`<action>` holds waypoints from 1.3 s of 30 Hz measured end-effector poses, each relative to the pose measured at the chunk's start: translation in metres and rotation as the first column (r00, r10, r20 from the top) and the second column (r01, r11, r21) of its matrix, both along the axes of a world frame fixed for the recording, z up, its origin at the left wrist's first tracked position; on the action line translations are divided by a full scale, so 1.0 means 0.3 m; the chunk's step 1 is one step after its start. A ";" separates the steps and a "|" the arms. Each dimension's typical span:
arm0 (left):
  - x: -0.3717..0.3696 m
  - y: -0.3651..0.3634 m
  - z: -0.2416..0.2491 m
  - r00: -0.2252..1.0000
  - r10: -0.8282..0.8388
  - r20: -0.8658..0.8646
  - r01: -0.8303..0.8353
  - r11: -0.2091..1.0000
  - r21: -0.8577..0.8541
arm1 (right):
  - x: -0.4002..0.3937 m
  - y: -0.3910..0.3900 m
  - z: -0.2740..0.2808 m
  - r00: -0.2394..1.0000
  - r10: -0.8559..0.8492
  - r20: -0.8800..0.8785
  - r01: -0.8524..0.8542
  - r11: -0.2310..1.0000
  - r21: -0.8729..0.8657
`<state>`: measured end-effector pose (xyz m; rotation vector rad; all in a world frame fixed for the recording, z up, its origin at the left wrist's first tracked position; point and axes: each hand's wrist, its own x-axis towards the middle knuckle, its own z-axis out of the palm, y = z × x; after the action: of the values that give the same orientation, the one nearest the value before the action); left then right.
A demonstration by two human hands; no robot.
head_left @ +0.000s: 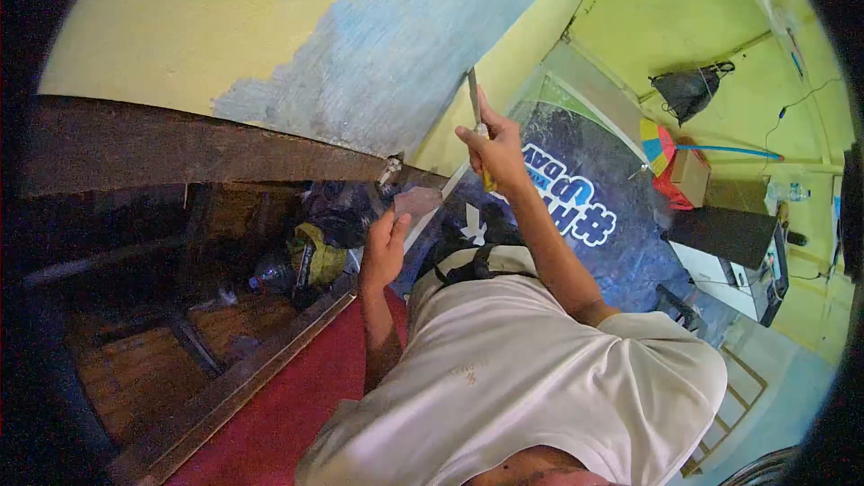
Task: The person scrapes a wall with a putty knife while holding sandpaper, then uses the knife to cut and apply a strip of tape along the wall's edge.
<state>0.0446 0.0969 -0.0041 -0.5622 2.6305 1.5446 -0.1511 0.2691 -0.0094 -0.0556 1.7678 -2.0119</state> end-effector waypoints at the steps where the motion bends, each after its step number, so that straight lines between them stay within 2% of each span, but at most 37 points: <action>1: -0.007 0.006 0.015 1.000 -0.001 -0.023 0.002 1.000 0.020 | 0.004 -0.006 0.010 1.000 -0.006 0.004 0.006 1.000 -0.004; 4: 0.002 0.013 0.008 0.992 -0.004 -0.128 0.016 0.996 0.089 | -0.008 0.006 -0.015 1.000 0.003 -0.004 -0.003 0.998 -0.060; 5: 0.008 0.012 -0.003 0.992 0.006 -0.124 0.005 0.996 0.092 | -0.033 0.006 -0.029 0.999 -0.036 0.015 0.036 0.999 -0.036; 11: 0.034 0.000 -0.018 0.994 0.052 -0.092 -0.047 0.997 0.061 | 0.025 -0.010 -0.004 0.999 0.009 -0.034 -0.008 1.000 0.023; 14: 0.066 -0.008 -0.023 0.994 0.080 -0.072 -0.072 0.993 0.098 | -0.045 0.001 -0.020 0.996 -0.033 -0.080 0.035 0.999 0.027; 15: 0.074 -0.016 -0.046 0.993 0.080 -0.090 -0.073 0.994 0.087 | -0.036 -0.003 -0.020 0.998 -0.047 -0.046 0.046 0.999 -0.021; 18: 0.074 -0.033 -0.056 0.993 0.078 -0.092 -0.076 0.997 0.027 | 0.022 -0.005 0.032 0.998 0.027 -0.058 -0.026 0.999 0.024; 19: 0.071 -0.036 -0.054 0.994 0.076 -0.077 -0.076 0.997 0.004 | 0.014 0.005 0.000 0.997 0.043 -0.063 -0.044 0.999 -0.010; 22: 0.053 -0.009 -0.009 0.991 0.107 -0.078 -0.100 0.991 0.089 | -0.049 -0.004 -0.061 0.998 -0.051 -0.040 0.051 0.999 0.017; 23: 0.063 -0.008 -0.010 0.994 0.099 -0.055 -0.094 0.992 0.089 | -0.064 -0.007 -0.070 0.994 -0.055 -0.089 0.061 0.996 0.062; 25: 0.056 -0.014 -0.009 0.996 0.080 -0.028 -0.078 0.993 0.088 | -0.034 -0.015 -0.041 0.998 -0.051 -0.027 0.052 0.998 0.046; 28: 0.043 -0.001 0.030 0.994 0.068 -0.086 -0.065 0.997 0.039 | -0.007 -0.020 -0.016 0.999 -0.043 -0.016 0.044 0.999 0.014; 30: 0.061 -0.031 -0.031 0.995 0.096 -0.013 -0.095 0.993 0.075 | -0.024 -0.020 -0.033 0.998 -0.062 -0.008 0.062 0.998 0.017; 31: 0.082 -0.041 -0.049 0.993 0.112 0.028 -0.114 0.990 0.089 | -0.033 -0.022 -0.034 0.998 -0.065 0.003 0.064 0.995 0.076; 34: 0.068 -0.026 -0.001 0.993 0.105 -0.060 -0.089 0.969 0.230 | 0.011 -0.020 -0.014 1.000 -0.023 -0.014 0.023 1.000 0.001; 37: 0.068 -0.046 -0.015 0.998 0.057 -0.032 -0.051 0.985 0.165 | -0.005 -0.028 -0.028 0.997 -0.050 -0.052 0.053 0.997 0.054; 39: 0.047 -0.030 0.001 0.993 0.088 -0.085 -0.072 0.982 0.177 | -0.056 -0.026 -0.034 0.994 -0.090 -0.058 0.093 0.995 0.040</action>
<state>0.0588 0.0879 -0.0040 -0.6044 2.5303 1.8439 -0.1680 0.2613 -0.0194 -0.0174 1.8791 -2.0539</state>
